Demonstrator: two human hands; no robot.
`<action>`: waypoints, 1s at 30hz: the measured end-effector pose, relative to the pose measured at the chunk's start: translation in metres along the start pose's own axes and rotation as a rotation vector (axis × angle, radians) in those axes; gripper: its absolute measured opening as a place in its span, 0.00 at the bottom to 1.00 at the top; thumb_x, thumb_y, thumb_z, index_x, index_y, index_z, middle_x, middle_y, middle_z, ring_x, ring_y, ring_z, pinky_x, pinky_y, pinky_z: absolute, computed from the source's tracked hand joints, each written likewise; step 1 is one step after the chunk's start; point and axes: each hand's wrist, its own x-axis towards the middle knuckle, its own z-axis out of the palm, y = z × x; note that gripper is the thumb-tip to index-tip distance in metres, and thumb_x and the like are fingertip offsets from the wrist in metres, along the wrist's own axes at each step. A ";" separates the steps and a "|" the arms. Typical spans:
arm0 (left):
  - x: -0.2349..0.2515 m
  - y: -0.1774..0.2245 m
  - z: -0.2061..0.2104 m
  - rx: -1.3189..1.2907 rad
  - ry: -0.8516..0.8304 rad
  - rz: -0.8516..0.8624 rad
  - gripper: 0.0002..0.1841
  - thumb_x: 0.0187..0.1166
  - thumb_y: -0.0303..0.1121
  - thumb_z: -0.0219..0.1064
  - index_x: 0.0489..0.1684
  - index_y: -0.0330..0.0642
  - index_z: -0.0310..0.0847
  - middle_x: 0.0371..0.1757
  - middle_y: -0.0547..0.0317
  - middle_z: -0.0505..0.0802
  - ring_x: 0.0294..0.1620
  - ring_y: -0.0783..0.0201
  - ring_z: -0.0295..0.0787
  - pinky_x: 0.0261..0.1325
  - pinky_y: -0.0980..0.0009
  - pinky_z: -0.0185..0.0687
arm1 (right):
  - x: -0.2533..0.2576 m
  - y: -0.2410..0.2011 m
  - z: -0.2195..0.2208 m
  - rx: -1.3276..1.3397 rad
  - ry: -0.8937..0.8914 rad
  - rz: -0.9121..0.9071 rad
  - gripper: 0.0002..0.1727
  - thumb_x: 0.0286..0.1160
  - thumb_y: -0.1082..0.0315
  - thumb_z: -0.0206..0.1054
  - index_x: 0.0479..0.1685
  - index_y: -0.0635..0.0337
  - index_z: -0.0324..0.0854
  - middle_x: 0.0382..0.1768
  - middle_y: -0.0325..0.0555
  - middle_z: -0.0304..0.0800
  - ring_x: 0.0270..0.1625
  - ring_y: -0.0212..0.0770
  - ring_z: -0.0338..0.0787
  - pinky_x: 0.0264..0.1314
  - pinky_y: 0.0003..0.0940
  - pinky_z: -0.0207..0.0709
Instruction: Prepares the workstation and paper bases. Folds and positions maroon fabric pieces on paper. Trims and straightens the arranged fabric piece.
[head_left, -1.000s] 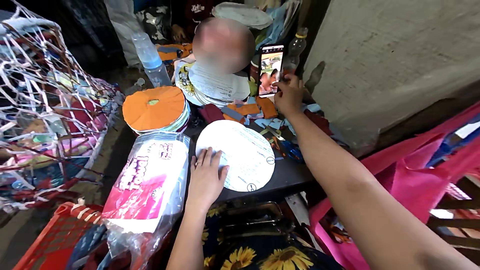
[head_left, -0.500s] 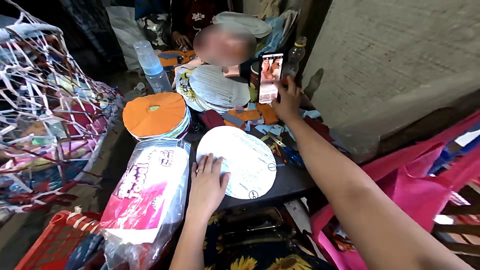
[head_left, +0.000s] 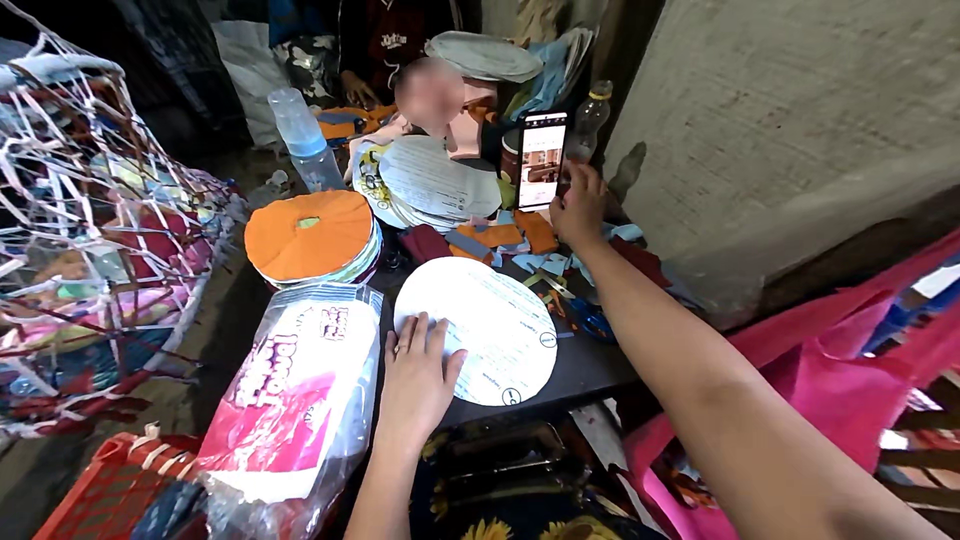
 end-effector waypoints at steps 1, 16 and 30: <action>0.000 0.000 0.000 -0.004 0.007 0.002 0.32 0.88 0.56 0.50 0.79 0.43 0.78 0.83 0.39 0.77 0.86 0.35 0.67 0.84 0.32 0.53 | 0.000 0.001 0.001 0.001 0.011 0.010 0.35 0.77 0.71 0.63 0.87 0.67 0.64 0.83 0.71 0.65 0.83 0.75 0.66 0.82 0.66 0.61; -0.002 0.000 -0.002 -0.132 0.118 -0.172 0.22 0.89 0.36 0.56 0.76 0.35 0.77 0.85 0.36 0.72 0.85 0.38 0.67 0.82 0.42 0.65 | 0.004 0.003 -0.007 0.023 -0.039 0.033 0.30 0.78 0.68 0.60 0.81 0.69 0.69 0.81 0.73 0.67 0.82 0.72 0.68 0.83 0.66 0.60; 0.002 -0.004 0.001 -0.057 0.075 -0.095 0.24 0.84 0.48 0.64 0.69 0.40 0.84 0.72 0.44 0.86 0.76 0.40 0.78 0.75 0.39 0.69 | -0.032 -0.081 -0.049 -0.081 -1.172 -0.397 0.21 0.74 0.65 0.78 0.56 0.72 0.83 0.40 0.64 0.87 0.45 0.60 0.86 0.56 0.63 0.77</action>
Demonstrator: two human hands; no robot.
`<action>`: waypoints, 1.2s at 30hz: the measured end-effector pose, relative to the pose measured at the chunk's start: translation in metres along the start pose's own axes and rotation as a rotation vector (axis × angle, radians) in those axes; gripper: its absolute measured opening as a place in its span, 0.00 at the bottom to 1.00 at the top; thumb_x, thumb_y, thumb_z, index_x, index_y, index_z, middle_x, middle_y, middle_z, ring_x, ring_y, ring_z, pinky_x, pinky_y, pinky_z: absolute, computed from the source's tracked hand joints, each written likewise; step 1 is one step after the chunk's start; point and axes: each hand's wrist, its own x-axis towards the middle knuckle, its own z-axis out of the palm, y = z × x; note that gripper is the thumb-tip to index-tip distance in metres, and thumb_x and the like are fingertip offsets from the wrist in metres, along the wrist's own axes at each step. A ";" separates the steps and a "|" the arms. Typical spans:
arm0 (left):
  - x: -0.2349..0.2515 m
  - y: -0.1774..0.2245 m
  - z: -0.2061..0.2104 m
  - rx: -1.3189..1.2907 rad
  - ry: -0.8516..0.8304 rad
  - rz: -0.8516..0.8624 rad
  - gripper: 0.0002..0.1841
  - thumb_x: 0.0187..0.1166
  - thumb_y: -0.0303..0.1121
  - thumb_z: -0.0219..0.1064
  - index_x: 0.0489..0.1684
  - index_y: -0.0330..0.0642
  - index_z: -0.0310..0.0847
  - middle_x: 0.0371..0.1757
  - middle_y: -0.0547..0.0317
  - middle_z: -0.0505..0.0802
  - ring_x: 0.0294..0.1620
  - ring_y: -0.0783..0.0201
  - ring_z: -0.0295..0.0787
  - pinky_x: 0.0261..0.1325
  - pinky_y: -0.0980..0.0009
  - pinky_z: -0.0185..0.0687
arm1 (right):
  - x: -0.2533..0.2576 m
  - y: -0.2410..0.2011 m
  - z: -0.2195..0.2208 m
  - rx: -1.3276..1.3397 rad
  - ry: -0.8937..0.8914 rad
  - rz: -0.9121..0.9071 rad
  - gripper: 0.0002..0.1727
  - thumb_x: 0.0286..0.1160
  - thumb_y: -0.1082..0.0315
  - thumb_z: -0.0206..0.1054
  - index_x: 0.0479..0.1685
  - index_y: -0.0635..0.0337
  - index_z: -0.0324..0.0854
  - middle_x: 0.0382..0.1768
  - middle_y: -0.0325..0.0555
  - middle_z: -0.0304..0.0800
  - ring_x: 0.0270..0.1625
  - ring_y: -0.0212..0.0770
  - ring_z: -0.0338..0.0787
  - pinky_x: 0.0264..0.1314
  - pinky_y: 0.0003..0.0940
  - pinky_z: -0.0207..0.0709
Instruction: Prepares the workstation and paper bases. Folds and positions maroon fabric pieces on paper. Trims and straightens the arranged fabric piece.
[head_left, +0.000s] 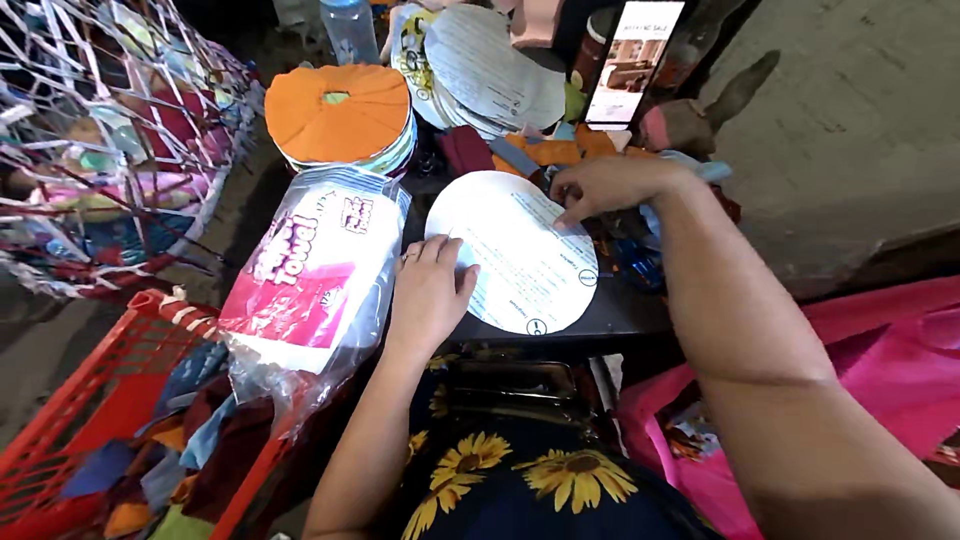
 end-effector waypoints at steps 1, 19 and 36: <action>0.000 0.000 0.000 -0.005 0.008 0.004 0.24 0.84 0.47 0.64 0.70 0.40 0.84 0.71 0.44 0.87 0.75 0.40 0.78 0.75 0.40 0.70 | 0.003 -0.001 0.002 -0.028 -0.009 -0.020 0.20 0.73 0.66 0.78 0.54 0.73 0.82 0.39 0.62 0.86 0.44 0.58 0.85 0.55 0.62 0.76; -0.057 -0.002 0.003 0.020 -0.006 0.213 0.34 0.81 0.65 0.57 0.72 0.48 0.84 0.81 0.49 0.81 0.87 0.45 0.68 0.87 0.43 0.59 | -0.003 0.009 -0.012 1.173 0.811 -0.002 0.03 0.91 0.65 0.56 0.48 0.48 0.73 0.28 0.26 0.83 0.21 0.20 0.79 0.26 0.14 0.76; -0.068 -0.004 0.002 0.036 0.146 0.292 0.29 0.72 0.62 0.66 0.62 0.52 0.90 0.62 0.53 0.93 0.63 0.45 0.89 0.65 0.42 0.77 | 0.023 -0.015 0.002 1.452 0.682 0.077 0.06 0.91 0.67 0.56 0.57 0.57 0.73 0.32 0.34 0.81 0.24 0.24 0.79 0.29 0.17 0.77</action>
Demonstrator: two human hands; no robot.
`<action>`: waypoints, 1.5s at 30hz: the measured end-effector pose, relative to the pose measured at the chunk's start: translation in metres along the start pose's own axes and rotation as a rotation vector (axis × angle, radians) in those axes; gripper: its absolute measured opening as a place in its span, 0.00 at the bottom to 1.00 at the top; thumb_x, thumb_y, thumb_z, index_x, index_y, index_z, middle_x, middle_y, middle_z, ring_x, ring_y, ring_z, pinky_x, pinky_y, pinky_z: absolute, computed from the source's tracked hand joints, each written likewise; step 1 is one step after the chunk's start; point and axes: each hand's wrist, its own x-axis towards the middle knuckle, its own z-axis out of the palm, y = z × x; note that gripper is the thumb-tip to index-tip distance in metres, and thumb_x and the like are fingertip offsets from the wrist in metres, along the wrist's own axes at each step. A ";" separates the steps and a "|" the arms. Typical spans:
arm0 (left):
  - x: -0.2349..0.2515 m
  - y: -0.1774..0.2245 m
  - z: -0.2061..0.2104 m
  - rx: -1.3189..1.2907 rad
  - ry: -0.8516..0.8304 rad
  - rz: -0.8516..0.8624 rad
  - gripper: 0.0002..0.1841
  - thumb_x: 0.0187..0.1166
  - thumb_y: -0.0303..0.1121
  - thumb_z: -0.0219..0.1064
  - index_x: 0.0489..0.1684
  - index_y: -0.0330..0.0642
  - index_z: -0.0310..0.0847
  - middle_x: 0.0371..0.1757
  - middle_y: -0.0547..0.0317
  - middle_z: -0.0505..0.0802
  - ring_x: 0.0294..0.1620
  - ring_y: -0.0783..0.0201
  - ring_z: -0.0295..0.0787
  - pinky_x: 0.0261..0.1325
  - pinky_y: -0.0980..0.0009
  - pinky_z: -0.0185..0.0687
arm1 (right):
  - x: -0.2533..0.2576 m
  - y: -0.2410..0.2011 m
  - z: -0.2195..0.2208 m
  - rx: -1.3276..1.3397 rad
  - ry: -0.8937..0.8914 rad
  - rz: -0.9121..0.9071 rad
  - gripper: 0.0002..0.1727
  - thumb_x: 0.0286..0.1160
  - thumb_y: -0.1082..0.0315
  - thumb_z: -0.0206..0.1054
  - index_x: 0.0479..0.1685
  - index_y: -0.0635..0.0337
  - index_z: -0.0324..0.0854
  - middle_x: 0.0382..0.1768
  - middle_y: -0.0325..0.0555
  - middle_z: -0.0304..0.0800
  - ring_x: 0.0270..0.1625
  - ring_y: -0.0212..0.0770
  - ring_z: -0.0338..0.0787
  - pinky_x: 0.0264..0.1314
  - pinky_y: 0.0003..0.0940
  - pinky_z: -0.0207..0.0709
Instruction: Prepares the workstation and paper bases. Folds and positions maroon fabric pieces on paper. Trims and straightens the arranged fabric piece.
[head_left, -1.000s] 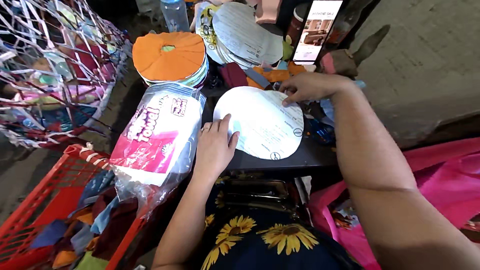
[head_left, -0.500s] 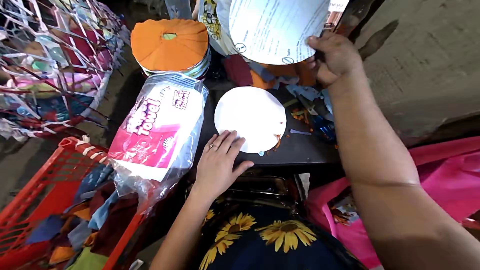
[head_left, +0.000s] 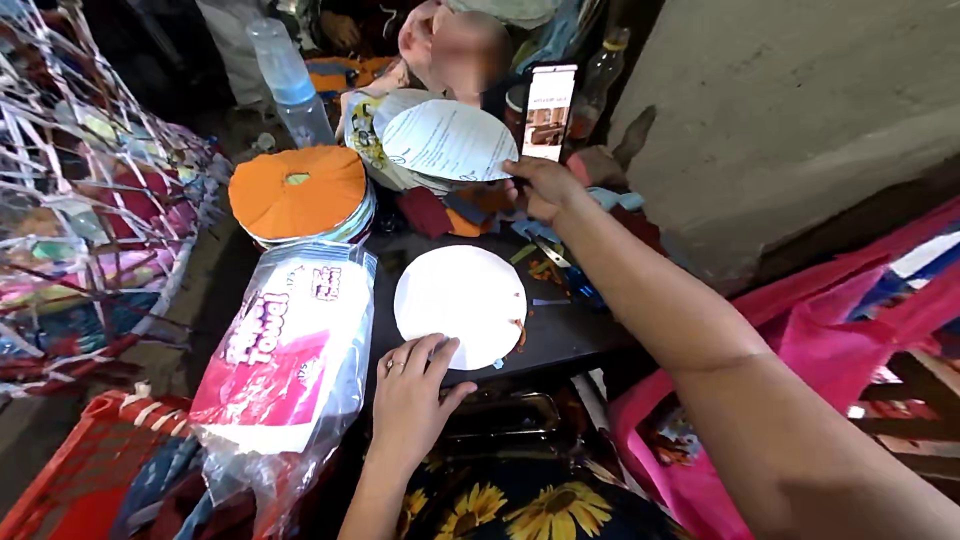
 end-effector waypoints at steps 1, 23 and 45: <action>0.000 0.000 0.000 -0.002 0.006 0.001 0.29 0.71 0.62 0.67 0.62 0.52 0.91 0.62 0.53 0.93 0.63 0.45 0.89 0.65 0.42 0.77 | -0.001 -0.002 0.003 0.013 0.010 0.004 0.06 0.91 0.68 0.56 0.57 0.57 0.72 0.32 0.34 0.80 0.25 0.24 0.80 0.30 0.16 0.78; 0.003 -0.001 0.009 -0.133 0.164 -0.037 0.11 0.79 0.40 0.66 0.40 0.49 0.94 0.49 0.58 0.96 0.55 0.55 0.92 0.61 0.57 0.82 | 0.023 0.002 0.061 0.289 0.183 0.047 0.18 0.89 0.72 0.55 0.74 0.62 0.63 0.51 0.47 0.77 0.38 0.32 0.85 0.41 0.22 0.83; -0.001 0.001 0.019 0.115 0.092 0.034 0.22 0.92 0.46 0.46 0.62 0.54 0.90 0.67 0.63 0.93 0.68 0.59 0.88 0.67 0.56 0.76 | -0.034 -0.022 0.017 -0.784 -0.099 -0.120 0.20 0.95 0.58 0.49 0.52 0.65 0.81 0.25 0.39 0.84 0.21 0.29 0.81 0.26 0.26 0.78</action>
